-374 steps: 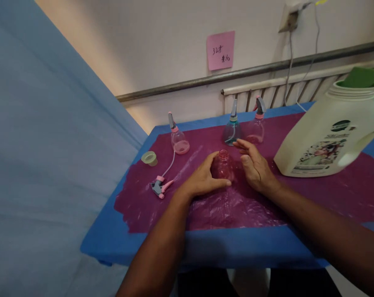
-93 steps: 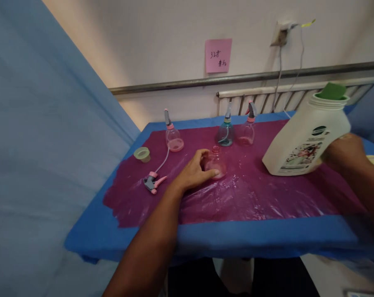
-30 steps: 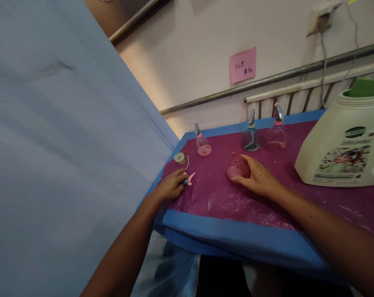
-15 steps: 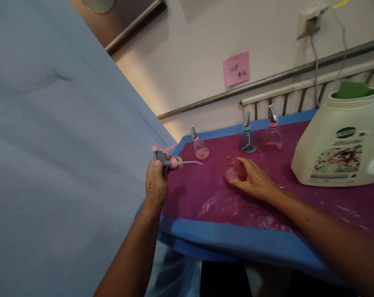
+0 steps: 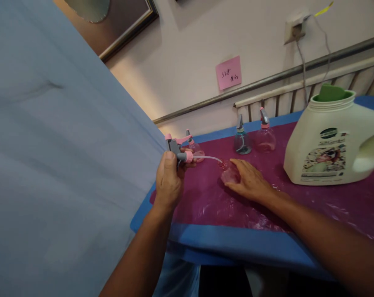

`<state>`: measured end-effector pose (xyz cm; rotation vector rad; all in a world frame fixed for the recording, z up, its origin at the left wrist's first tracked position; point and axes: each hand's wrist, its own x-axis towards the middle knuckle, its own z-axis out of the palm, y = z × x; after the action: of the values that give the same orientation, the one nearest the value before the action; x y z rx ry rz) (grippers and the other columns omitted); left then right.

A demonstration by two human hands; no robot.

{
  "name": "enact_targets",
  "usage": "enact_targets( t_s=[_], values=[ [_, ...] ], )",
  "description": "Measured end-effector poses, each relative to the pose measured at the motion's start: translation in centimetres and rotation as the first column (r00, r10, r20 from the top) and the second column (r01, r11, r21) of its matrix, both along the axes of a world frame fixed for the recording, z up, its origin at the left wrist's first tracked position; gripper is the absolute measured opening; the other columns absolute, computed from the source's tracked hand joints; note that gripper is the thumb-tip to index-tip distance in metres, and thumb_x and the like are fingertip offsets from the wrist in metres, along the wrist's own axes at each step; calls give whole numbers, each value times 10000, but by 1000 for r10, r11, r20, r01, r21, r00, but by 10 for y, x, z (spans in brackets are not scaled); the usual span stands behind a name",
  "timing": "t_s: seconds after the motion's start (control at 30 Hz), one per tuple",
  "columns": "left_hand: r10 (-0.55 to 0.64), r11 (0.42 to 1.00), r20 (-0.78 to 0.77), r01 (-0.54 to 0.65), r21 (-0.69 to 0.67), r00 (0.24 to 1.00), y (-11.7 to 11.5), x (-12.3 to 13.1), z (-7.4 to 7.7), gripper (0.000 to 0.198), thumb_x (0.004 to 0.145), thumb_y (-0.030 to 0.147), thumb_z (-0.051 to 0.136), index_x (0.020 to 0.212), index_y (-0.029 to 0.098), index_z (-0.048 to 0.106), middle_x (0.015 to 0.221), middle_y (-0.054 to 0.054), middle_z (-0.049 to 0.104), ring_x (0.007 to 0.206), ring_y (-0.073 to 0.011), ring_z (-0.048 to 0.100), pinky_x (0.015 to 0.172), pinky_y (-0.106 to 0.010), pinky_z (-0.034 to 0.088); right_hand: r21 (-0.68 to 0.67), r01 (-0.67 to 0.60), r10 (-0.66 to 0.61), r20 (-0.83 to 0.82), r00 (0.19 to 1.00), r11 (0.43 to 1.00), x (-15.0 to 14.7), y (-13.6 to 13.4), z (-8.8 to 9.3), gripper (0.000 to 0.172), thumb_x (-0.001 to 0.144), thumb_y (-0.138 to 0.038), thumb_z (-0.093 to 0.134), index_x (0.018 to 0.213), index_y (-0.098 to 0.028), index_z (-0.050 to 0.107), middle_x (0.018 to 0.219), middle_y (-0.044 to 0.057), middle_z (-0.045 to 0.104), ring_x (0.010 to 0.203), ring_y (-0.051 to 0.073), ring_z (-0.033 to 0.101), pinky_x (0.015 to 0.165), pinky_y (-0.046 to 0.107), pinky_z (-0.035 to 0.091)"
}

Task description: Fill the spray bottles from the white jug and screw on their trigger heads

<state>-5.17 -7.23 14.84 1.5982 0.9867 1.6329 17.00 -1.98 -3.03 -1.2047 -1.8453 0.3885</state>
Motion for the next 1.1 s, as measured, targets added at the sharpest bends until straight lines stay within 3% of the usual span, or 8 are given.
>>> enact_targets(
  t_s=[0.23, 0.4, 0.63, 0.9, 1.1],
  values=[
    [45, 997, -325, -64, -47, 945, 19, 17, -14, 541, 1089, 738, 593, 1025, 214, 714, 998, -69, 760, 931, -213, 691, 926, -372, 563, -2, -26, 26, -25, 999, 1000, -3, -4, 7, 752, 917, -523, 731, 1571, -173, 604, 1541, 225, 680, 1418, 422, 668, 1217, 619, 543],
    [-11, 995, -460, -37, -97, 888, 41, 30, -33, 573, 1122, 725, 514, 980, 208, 719, 1018, -92, 792, 989, -239, 712, 972, -388, 538, -41, -47, 46, -24, 999, 998, -4, -11, 16, 744, 915, -521, 744, 1572, -204, 600, 1538, 194, 685, 1403, 394, 671, 1185, 579, 562],
    [-29, 992, -482, -36, -125, 876, 51, 31, -44, 595, 1120, 726, 507, 932, 204, 722, 984, -94, 802, 931, -226, 697, 902, -359, 525, -109, -68, 63, -47, 997, 992, -4, -11, 17, 769, 880, -504, 778, 1564, -208, 591, 1502, 181, 701, 1394, 383, 673, 1189, 573, 549],
    [-9, 988, -393, -54, -148, 920, 62, 38, -49, 593, 1082, 744, 570, 957, 196, 760, 902, -78, 775, 850, -214, 695, 819, -345, 525, -100, -56, 49, -73, 996, 993, -8, -8, 11, 700, 896, -497, 781, 1525, -243, 606, 1441, 165, 729, 1337, 389, 706, 1133, 588, 571],
    [43, 985, -403, -106, -136, 914, 55, 44, -59, 363, 993, 550, 771, 1059, 195, 733, 952, -42, 745, 864, -190, 653, 820, -314, 495, -91, -32, 24, -88, 996, 995, -12, -7, 4, 733, 873, -485, 804, 1531, -233, 601, 1464, 179, 722, 1352, 392, 704, 1154, 589, 567]
  ],
)
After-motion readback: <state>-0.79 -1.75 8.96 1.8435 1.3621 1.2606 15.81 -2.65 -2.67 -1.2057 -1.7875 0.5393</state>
